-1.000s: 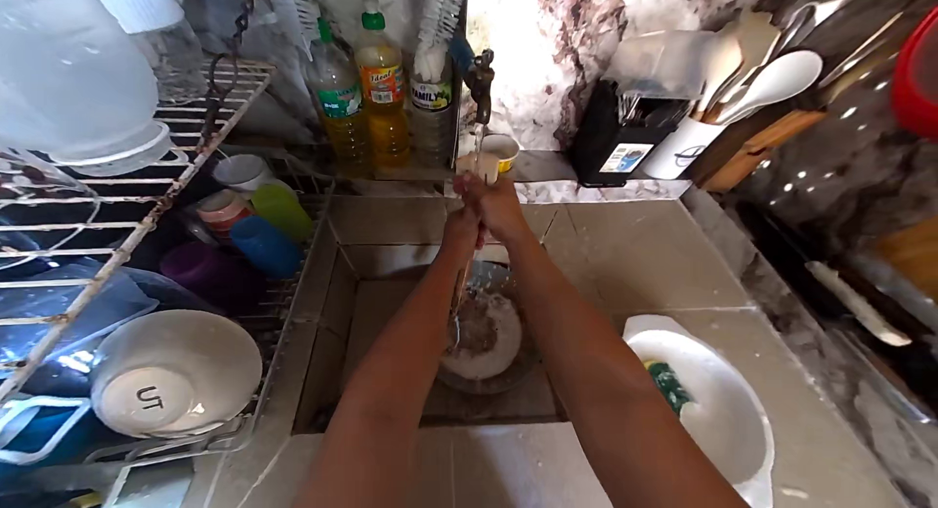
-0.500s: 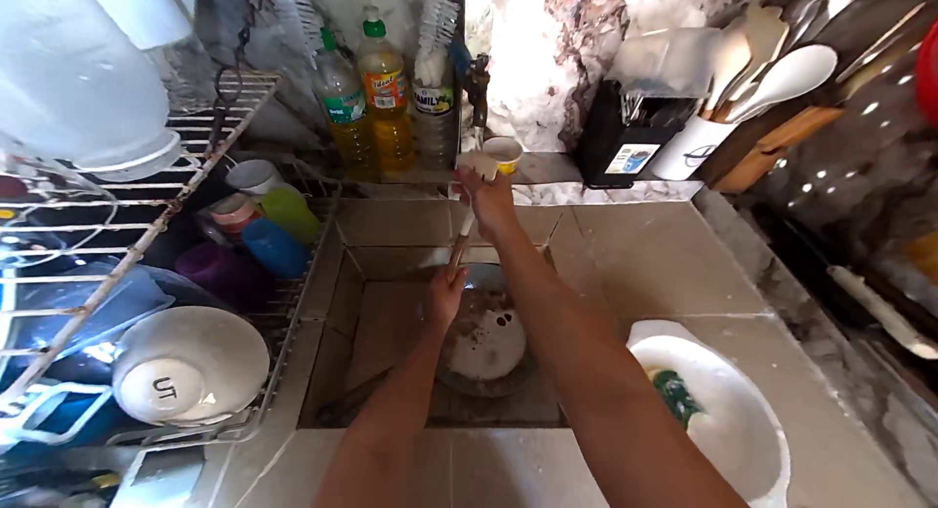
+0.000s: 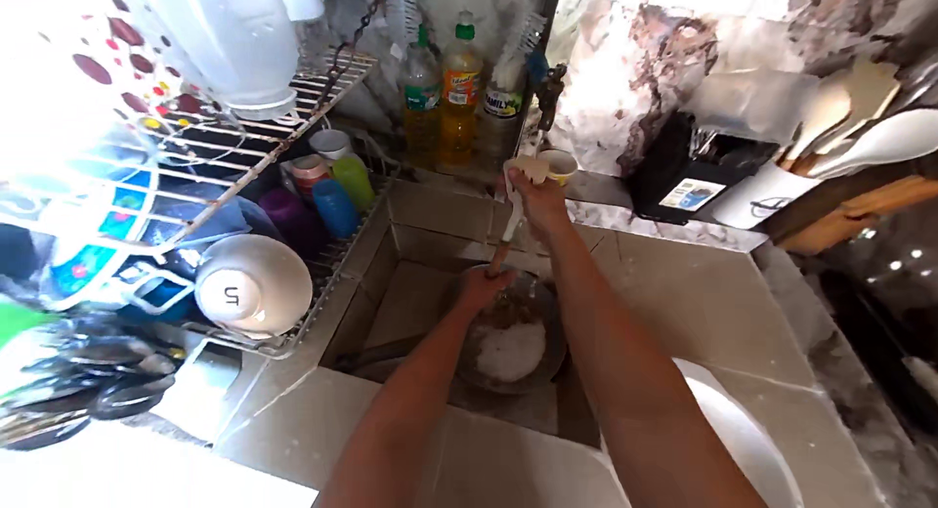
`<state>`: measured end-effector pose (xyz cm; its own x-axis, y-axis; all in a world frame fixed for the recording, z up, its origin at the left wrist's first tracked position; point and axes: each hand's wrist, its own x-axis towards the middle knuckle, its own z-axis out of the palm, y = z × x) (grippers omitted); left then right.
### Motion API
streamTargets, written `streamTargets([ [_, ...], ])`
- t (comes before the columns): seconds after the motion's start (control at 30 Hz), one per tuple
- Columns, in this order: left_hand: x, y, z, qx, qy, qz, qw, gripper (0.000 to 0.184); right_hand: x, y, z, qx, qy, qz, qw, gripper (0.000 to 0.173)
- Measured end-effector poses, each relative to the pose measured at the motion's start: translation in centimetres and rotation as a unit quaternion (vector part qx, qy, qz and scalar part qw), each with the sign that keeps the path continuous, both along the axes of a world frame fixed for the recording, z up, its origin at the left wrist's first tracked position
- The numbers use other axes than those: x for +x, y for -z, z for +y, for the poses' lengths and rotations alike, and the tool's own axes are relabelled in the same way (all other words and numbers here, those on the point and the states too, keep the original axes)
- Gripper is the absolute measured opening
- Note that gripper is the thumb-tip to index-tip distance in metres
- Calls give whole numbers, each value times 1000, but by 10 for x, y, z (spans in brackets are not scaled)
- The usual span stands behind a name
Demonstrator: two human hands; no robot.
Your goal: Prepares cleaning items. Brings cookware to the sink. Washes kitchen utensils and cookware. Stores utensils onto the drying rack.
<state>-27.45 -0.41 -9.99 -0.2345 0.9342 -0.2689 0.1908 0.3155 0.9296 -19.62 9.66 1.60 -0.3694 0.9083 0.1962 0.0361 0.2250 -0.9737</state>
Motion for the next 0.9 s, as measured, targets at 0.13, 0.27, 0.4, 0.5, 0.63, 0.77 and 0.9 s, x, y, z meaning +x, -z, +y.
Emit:
streamTargets([
  [0.13,7,-16,5,37,-27,26,999,45,19,-13,-17,-31,-3,-215,976,49],
  [0.27,-5,-34,-28,82,-15,50,995,46,33,-37,-54,86,-16,-292,952,50],
  [0.4,-29,-8,-80,61,-16,58,996,41,35,-50,-103,232,-62,-201,950,41],
  [0.5,-51,6,-130,-9,11,86,996,46,25,-66,-146,361,-106,-141,916,37],
  [0.63,-71,2,-201,-8,90,207,974,46,-12,-105,-215,501,-155,-100,846,37],
  [0.77,-91,7,-270,77,69,300,948,36,-71,-143,-279,510,-224,5,831,37],
  [0.9,-119,16,-318,80,40,290,953,34,-153,-173,-331,544,-238,113,797,35],
])
